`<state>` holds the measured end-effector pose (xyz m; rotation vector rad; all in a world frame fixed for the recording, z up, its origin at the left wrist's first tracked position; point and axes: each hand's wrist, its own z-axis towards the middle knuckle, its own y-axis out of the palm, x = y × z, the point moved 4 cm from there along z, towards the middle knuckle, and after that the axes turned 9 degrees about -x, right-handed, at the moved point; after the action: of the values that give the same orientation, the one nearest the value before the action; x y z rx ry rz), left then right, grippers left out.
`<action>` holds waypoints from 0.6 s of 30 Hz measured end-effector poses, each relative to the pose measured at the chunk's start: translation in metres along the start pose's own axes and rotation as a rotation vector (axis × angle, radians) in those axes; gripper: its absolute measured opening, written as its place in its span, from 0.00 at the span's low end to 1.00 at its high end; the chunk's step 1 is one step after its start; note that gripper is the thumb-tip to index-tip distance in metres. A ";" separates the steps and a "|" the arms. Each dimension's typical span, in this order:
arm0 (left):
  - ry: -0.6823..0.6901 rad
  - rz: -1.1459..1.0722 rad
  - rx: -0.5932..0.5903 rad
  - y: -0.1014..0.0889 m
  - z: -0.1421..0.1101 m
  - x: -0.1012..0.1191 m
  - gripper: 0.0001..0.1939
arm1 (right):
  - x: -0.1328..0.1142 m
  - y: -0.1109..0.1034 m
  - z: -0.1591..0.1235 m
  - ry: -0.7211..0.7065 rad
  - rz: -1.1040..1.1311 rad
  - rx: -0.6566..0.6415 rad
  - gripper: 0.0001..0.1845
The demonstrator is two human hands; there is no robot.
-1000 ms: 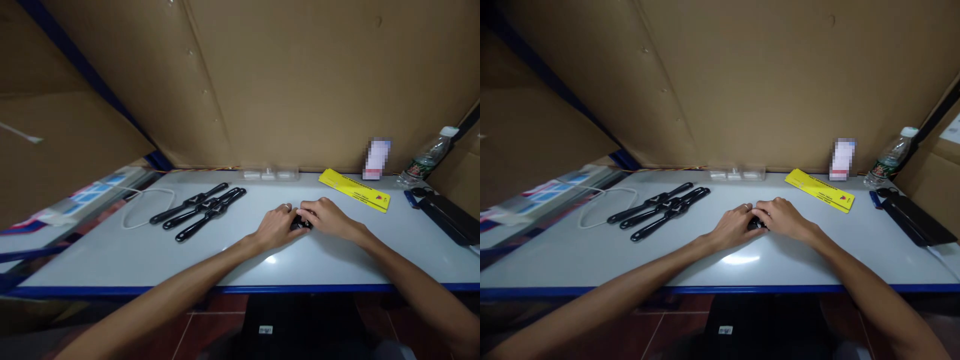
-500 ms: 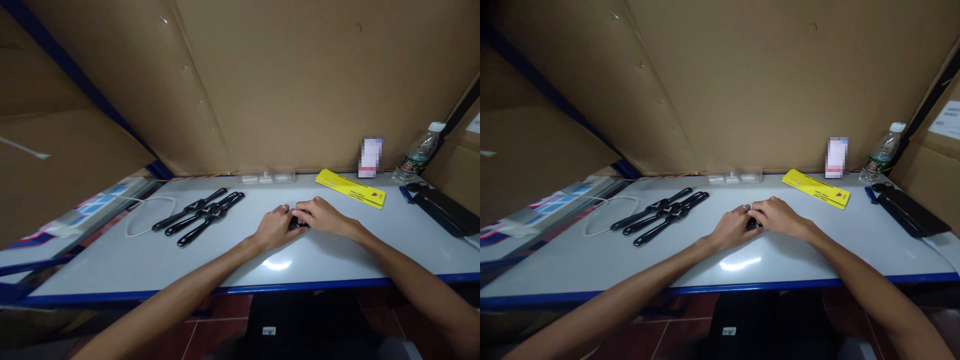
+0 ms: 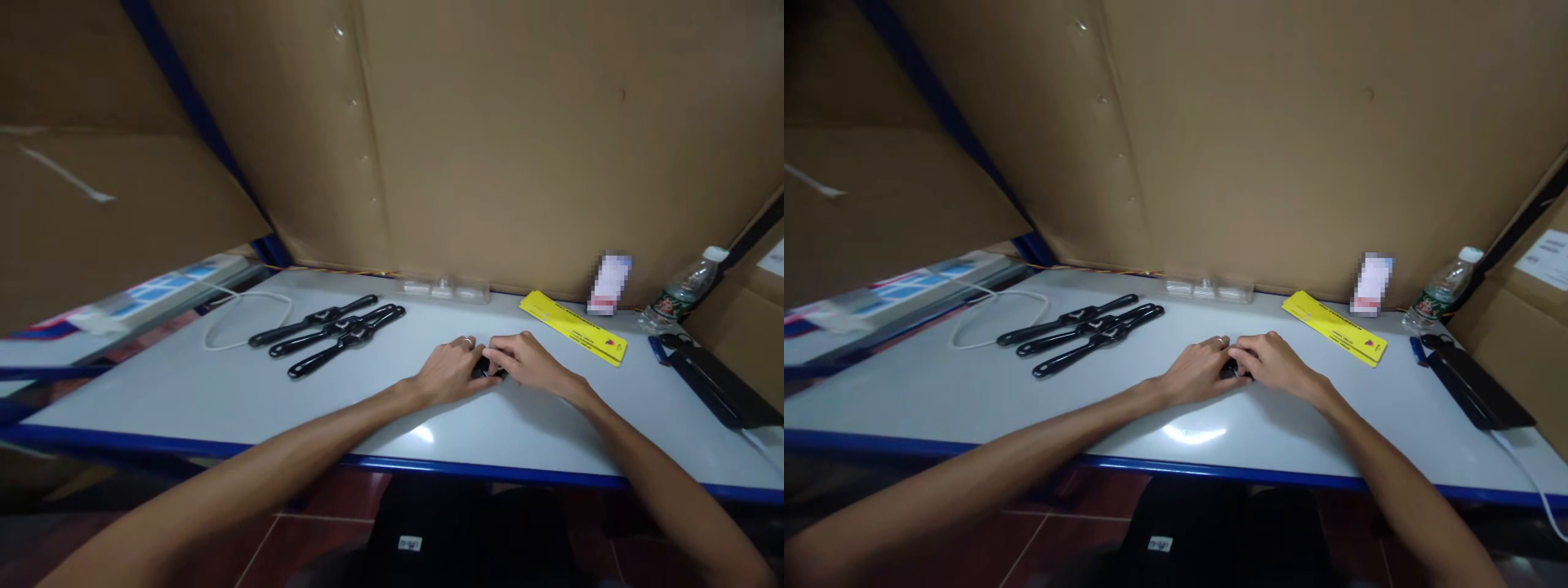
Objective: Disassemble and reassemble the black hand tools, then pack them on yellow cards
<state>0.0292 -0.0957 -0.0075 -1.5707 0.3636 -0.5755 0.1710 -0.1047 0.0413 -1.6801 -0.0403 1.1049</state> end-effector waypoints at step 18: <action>0.012 -0.005 0.025 0.004 0.000 -0.004 0.28 | 0.006 0.002 0.003 0.015 -0.058 0.038 0.19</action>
<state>0.0267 -0.0942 -0.0118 -1.5452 0.3604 -0.5912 0.1714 -0.1002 0.0356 -1.6436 -0.0583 1.0432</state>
